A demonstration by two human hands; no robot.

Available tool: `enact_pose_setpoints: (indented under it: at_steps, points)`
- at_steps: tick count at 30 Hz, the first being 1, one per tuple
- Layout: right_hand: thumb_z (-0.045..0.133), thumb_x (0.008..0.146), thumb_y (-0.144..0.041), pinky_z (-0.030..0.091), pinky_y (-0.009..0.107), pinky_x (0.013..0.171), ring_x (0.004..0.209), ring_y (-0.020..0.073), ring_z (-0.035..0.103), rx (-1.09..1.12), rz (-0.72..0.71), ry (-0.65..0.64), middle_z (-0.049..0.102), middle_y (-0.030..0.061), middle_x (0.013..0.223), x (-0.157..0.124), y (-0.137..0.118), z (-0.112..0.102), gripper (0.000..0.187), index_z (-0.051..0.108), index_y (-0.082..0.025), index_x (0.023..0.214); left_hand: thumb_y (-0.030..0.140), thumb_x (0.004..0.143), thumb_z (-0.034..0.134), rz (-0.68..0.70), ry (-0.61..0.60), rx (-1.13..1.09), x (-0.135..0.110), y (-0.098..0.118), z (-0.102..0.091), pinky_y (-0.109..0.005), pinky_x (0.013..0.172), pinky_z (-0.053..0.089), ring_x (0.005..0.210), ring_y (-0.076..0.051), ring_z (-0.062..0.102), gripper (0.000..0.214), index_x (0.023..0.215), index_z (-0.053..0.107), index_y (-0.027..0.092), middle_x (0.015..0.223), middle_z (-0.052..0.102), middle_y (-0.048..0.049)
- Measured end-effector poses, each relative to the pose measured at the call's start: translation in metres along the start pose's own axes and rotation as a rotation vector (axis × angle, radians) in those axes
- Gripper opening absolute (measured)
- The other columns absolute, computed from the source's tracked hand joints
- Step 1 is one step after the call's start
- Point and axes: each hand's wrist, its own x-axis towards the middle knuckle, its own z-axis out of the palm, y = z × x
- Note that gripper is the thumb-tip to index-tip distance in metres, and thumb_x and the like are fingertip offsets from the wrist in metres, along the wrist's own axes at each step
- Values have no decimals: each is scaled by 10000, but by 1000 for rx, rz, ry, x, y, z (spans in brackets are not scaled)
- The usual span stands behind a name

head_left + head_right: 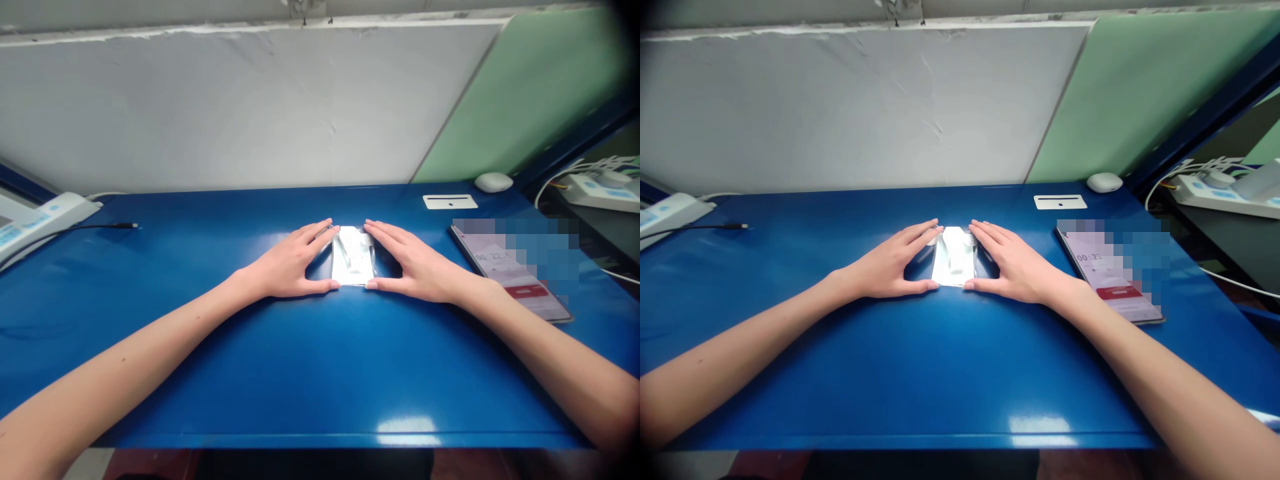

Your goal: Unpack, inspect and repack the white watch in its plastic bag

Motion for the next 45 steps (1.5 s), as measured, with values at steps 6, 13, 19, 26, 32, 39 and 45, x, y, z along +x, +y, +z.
enact_pose_setpoints:
  at_steps: [6,13,19,26,32,39,45]
  points:
    - [536,818,-731,319,544,1165,1464,372,287,-23,2,-16,299,226,1588,0,-1,0,1024,270,-56,1540,665,865,556,-6,-4,10,0,1,-1,-505,1175,286,1477,-343,253,921,1560,233,156,1609,232,-184]
    - [531,827,-723,327,558,1156,1460,380,293,-29,-2,-10,304,233,1584,1,0,1,1011,266,-60,1542,656,872,550,-3,-5,17,0,1,-1,-498,1172,294,1471,-339,266,913,1555,244,132,1595,262,-197]
    - [525,834,-718,337,579,1143,1458,390,293,-35,-3,-5,311,232,1581,0,-1,2,990,268,-78,1545,652,877,546,-1,-11,7,1,1,0,-501,1172,294,1465,-341,280,907,1556,241,134,1588,281,-197]
    - [509,841,-721,328,557,1157,1461,382,288,-53,-10,-8,305,234,1582,0,-1,2,999,265,-51,1540,644,870,559,-2,-1,-14,1,0,0,-518,1167,297,1463,-354,280,898,1562,231,175,1596,273,-179]
    - [502,841,-726,329,556,1157,1460,380,293,-55,-4,-8,313,240,1577,1,-3,1,1001,274,-41,1535,659,873,540,-4,-18,10,2,1,-1,-481,1183,286,1453,-340,305,900,1548,260,133,1578,316,-177]
    - [524,852,-688,347,590,1133,1452,393,305,-41,-27,16,322,230,1577,-1,-1,2,955,254,-96,1551,646,873,549,-3,-12,6,1,1,-1,-498,1180,292,1450,-344,310,889,1551,255,151,1580,318,-168]
    - [454,964,-492,464,515,1050,1300,332,530,-4,30,154,528,183,1445,0,-4,-2,618,412,-153,1479,420,948,475,19,-5,54,0,0,0,-501,1187,280,1476,-329,260,688,1538,275,128,1604,250,-178]
